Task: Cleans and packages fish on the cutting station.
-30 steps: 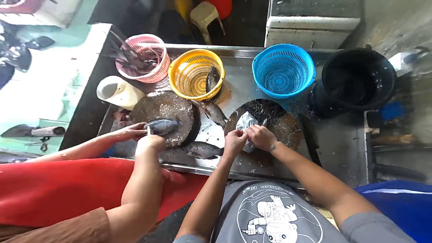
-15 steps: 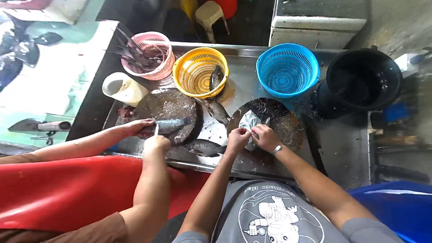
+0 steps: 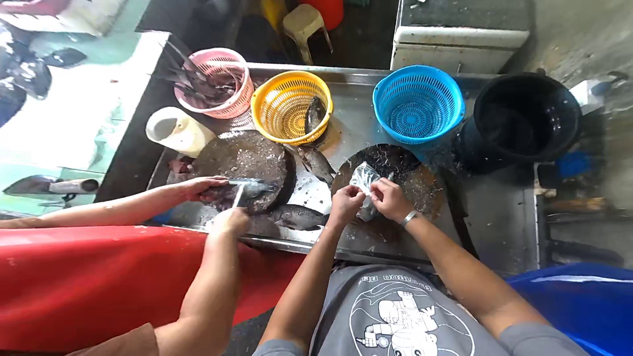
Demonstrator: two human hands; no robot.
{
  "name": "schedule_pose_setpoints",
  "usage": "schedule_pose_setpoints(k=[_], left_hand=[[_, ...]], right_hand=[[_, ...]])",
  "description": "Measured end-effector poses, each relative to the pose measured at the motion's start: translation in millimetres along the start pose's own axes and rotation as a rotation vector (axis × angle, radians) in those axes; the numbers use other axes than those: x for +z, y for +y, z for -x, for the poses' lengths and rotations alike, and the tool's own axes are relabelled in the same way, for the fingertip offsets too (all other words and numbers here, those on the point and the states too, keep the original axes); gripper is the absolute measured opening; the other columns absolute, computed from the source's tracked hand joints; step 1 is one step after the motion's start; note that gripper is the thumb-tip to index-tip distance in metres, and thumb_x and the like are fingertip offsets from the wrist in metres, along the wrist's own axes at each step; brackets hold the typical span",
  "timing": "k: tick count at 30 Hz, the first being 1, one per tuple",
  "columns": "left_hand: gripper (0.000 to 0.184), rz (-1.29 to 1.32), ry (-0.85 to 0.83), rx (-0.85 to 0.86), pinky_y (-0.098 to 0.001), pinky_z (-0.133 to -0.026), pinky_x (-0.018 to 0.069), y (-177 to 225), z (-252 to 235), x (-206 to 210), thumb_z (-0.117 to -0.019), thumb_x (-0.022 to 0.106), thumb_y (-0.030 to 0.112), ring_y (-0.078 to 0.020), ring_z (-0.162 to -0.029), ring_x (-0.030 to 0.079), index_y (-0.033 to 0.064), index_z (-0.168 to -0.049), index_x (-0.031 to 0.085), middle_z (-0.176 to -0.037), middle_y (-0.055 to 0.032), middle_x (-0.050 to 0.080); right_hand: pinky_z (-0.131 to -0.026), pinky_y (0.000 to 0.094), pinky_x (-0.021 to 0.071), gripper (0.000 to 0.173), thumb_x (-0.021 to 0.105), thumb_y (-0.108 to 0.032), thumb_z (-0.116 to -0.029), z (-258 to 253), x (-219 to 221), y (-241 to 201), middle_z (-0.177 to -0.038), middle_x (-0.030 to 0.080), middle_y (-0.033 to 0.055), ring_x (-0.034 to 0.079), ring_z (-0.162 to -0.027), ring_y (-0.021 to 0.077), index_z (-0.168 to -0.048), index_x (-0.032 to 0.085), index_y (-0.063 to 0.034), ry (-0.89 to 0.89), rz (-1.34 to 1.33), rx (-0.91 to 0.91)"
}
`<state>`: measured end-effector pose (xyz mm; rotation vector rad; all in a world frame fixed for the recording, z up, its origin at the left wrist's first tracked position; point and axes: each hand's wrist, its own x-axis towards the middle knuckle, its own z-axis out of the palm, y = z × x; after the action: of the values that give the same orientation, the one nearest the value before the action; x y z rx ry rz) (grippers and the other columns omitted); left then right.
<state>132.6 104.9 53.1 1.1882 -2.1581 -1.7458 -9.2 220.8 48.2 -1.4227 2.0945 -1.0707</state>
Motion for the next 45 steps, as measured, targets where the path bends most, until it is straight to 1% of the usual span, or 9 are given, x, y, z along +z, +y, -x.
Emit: schedule_pose_setpoints(k=[6,12,18,24,31,35,39,42,45], left_hand=[[0.019,-0.066,-0.013,0.021,-0.0461,-0.063,0.0606,6,-3,7,-0.0982,0.062,0.025,-0.0222,-0.065,0.069,0.0082,-0.102,0.070,-0.080,-0.0096,0.070],[0.021,0.038,-0.037,-0.076,-0.0450,-0.068,0.0619,6,0,4,-0.1017,0.059,0.025,-0.0222,-0.072,0.070,0.0064,-0.105,0.068,-0.087,-0.0102,0.070],[0.019,0.033,-0.013,-0.009,-0.0452,-0.065,0.0621,6,-1,8,-0.0997,0.061,0.023,-0.0224,-0.068,0.070,0.0061,-0.103,0.068,-0.085,-0.0102,0.070],[0.021,0.095,-0.003,-0.073,-0.0437,-0.065,0.0615,9,0,12,-0.1011,0.058,0.025,-0.0220,-0.069,0.069,0.0069,-0.105,0.068,-0.086,-0.0099,0.069],[0.018,-0.038,-0.022,0.011,-0.0442,-0.064,0.0618,16,1,8,-0.1001,0.061,0.023,-0.0217,-0.066,0.070,0.0070,-0.101,0.069,-0.081,-0.0092,0.070],[0.021,0.038,0.011,-0.029,-0.0448,-0.064,0.0607,12,-2,10,-0.0998,0.059,0.027,-0.0217,-0.066,0.069,0.0081,-0.101,0.068,-0.081,-0.0096,0.069],[0.025,0.259,0.006,-0.118,-0.0422,-0.066,0.0588,3,-4,14,-0.1011,0.057,0.032,-0.0201,-0.072,0.066,0.0099,-0.107,0.068,-0.085,-0.0075,0.067],[0.023,0.079,0.041,0.140,-0.0440,-0.067,0.0574,-1,-4,12,-0.0934,0.061,0.019,-0.0215,-0.074,0.066,0.0072,-0.113,0.065,-0.092,-0.0096,0.068],[0.026,-0.147,0.085,0.303,-0.0491,-0.085,0.0582,3,-4,10,-0.0918,0.070,0.018,-0.0241,-0.095,0.069,0.0041,-0.113,0.067,-0.105,-0.0123,0.070]], right_hand=[[-0.083,0.0527,0.0592,0.007,0.069,-0.010,-0.0912,-8,1,-3,-0.097,0.070,0.0146,0.069,-0.098,0.0334,-0.091,0.071,-0.0027,-0.117,0.320,-0.071],[-0.087,0.0521,0.0595,0.021,0.071,-0.018,-0.0910,2,4,-1,-0.110,0.070,0.0154,0.069,-0.105,0.0332,-0.106,0.071,-0.0029,-0.084,0.282,-0.045],[-0.076,0.0495,0.0603,0.013,0.066,-0.014,-0.0898,3,10,5,-0.094,0.072,0.0116,0.070,-0.088,0.0294,-0.091,0.074,-0.0046,0.101,0.215,-0.162],[-0.062,0.0403,0.0579,0.015,0.057,-0.010,-0.0987,10,20,3,-0.082,0.063,0.0083,0.060,-0.064,0.0175,-0.106,0.068,-0.0042,0.184,-0.727,0.539],[-0.084,0.0495,0.0592,0.010,0.071,-0.013,-0.0870,3,2,14,-0.099,0.072,0.0112,0.070,-0.095,0.0292,-0.093,0.076,-0.0064,0.095,0.172,-0.181],[-0.074,0.0376,0.0591,0.013,0.062,-0.003,-0.0915,5,8,3,-0.095,0.070,0.0107,0.067,-0.081,0.0182,-0.098,0.072,0.0016,0.212,-0.399,0.121],[-0.062,0.0342,0.0554,0.014,0.054,-0.017,-0.1004,5,18,-15,-0.076,0.057,-0.0029,0.056,-0.062,0.0107,-0.112,0.062,-0.0162,0.318,-1.117,0.624],[-0.061,0.0336,0.0532,0.017,0.054,-0.014,-0.1009,3,7,-14,-0.082,0.061,0.0050,0.056,-0.064,0.0132,-0.113,0.064,-0.0066,0.213,-0.857,0.469],[-0.063,0.0308,0.0531,0.016,0.057,-0.011,-0.0992,0,-17,-28,-0.092,0.065,0.0061,0.058,-0.070,0.0121,-0.111,0.067,-0.0063,0.119,-0.789,0.224]])
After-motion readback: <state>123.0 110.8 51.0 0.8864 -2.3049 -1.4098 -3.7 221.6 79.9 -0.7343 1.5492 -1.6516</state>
